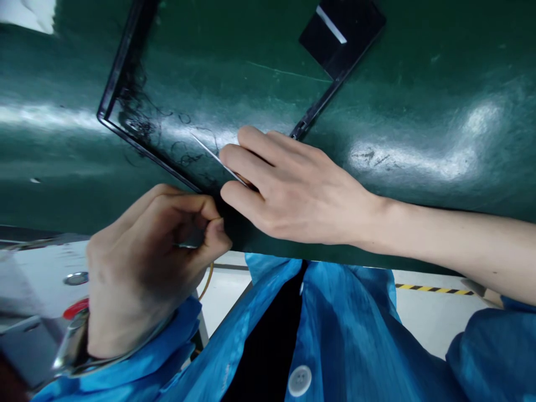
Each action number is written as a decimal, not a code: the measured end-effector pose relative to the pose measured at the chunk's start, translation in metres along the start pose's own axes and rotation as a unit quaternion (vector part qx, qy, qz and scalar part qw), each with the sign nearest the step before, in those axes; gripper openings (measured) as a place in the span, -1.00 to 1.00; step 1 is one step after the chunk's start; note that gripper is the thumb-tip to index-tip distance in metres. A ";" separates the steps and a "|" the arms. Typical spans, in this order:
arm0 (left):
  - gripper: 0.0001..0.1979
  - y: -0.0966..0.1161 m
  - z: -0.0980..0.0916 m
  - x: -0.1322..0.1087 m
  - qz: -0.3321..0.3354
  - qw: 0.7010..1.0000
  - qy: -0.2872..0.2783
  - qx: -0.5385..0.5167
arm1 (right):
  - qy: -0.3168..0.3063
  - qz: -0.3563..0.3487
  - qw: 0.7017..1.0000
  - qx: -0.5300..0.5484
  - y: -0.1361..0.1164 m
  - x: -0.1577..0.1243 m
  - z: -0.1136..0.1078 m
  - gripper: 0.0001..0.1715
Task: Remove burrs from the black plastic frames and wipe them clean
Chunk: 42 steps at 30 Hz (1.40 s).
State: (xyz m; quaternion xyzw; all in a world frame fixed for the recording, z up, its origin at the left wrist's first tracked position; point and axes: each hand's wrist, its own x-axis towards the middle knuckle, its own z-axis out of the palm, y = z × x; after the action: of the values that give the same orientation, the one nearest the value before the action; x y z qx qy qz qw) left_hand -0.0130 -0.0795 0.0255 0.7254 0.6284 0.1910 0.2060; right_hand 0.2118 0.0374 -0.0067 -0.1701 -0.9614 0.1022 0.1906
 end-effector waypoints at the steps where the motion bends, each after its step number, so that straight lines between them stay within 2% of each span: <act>1: -0.82 0.000 0.002 0.001 0.006 1.000 0.013 -0.003 | -0.009 -0.002 1.000 -0.005 0.000 0.000 0.000 -0.30; 3: -0.82 0.002 0.007 0.004 0.021 0.999 0.034 -0.007 | -0.038 0.002 0.999 -0.017 -0.001 0.001 -0.001 -0.26; 6: -0.80 0.005 0.014 0.008 0.022 0.999 0.035 -0.027 | -0.056 0.009 0.998 -0.029 -0.002 0.002 -0.002 -0.24; 11: -0.84 0.010 0.023 0.009 -0.012 0.998 0.045 -0.040 | 0.008 0.007 1.000 -0.006 -0.002 0.002 0.001 -0.31; 14: -0.83 0.010 0.025 0.009 -0.010 0.999 0.041 -0.028 | 0.034 0.005 0.999 0.013 -0.001 0.001 0.002 -0.36; 18: -0.82 0.009 0.022 0.007 0.022 0.999 0.027 0.001 | 0.026 0.011 0.999 0.020 -0.001 -0.001 0.001 -0.27; 21: -0.83 0.009 0.016 0.002 0.018 1.000 0.021 0.011 | 0.028 0.010 0.999 0.025 -0.001 -0.002 0.001 -0.24; 29: -0.83 0.002 -0.006 -0.006 -0.022 1.000 0.004 -0.017 | 0.041 -0.016 0.999 -0.030 0.000 -0.002 0.003 -0.37; 35: -0.84 -0.002 -0.001 -0.005 -0.037 0.997 0.034 -0.053 | 0.044 -0.021 0.998 -0.035 0.001 -0.002 0.003 -0.42; 38: -0.84 -0.001 0.003 -0.002 -0.002 0.999 0.032 -0.031 | 0.049 -0.013 0.998 -0.032 0.001 -0.001 0.002 -0.41; 42: -0.92 0.000 0.000 0.007 0.052 0.999 -0.006 0.011 | 0.046 -0.003 0.999 -0.019 0.000 0.001 0.001 -0.39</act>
State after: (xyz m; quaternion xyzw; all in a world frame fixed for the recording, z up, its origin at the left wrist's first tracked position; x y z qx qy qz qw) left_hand -0.0125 -0.0727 0.0258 0.7604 0.5905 0.1907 0.1914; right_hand 0.2104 0.0375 -0.0077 -0.1753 -0.9538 0.0758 0.2318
